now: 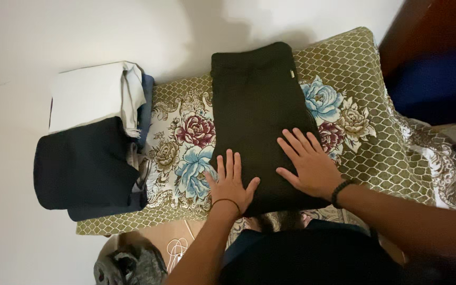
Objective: The person folds a pair of pants and a patterned shirt on a bed, moving other items aside and smoothing the fabric by hand.
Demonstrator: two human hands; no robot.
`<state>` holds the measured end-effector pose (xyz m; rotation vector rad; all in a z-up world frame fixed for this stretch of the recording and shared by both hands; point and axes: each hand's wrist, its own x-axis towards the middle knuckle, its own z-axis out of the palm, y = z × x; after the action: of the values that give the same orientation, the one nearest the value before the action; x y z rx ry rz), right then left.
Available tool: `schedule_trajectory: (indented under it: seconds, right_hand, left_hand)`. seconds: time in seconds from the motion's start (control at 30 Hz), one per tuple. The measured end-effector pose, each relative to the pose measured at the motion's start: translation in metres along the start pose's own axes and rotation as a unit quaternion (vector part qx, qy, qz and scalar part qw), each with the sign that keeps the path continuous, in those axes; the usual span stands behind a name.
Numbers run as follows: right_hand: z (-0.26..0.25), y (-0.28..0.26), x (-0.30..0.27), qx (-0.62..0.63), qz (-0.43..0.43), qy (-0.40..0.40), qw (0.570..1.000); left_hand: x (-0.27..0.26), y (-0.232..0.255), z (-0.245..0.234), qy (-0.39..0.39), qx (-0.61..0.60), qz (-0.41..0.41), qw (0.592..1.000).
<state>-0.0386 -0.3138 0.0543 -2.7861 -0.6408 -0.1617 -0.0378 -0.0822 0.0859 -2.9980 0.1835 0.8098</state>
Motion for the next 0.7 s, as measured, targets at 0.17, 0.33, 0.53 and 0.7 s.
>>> schedule_trajectory:
  seconds: [0.17, 0.33, 0.53, 0.7]
  right_hand:
    - [0.001, 0.003, 0.0, 0.006, -0.006, 0.008, 1.0]
    - [0.002, 0.004, 0.0, 0.013, -0.003, -0.013, 1.0]
    - [-0.004, 0.002, 0.003, 0.031, -0.002, -0.004, 1.0]
    - [-0.005, 0.003, 0.006, 0.031, -0.002, -0.03, 0.999]
  left_hand:
    - [0.02, 0.019, -0.009, 0.046, 0.004, -0.051, 0.998]
    - [0.076, 0.018, -0.011, 0.245, -0.091, 0.125, 0.957]
    - [0.139, 0.018, -0.034, 0.16, -0.067, 0.184, 0.968]
    - [0.173, 0.011, -0.044, 0.068, -0.038, 0.154, 0.985]
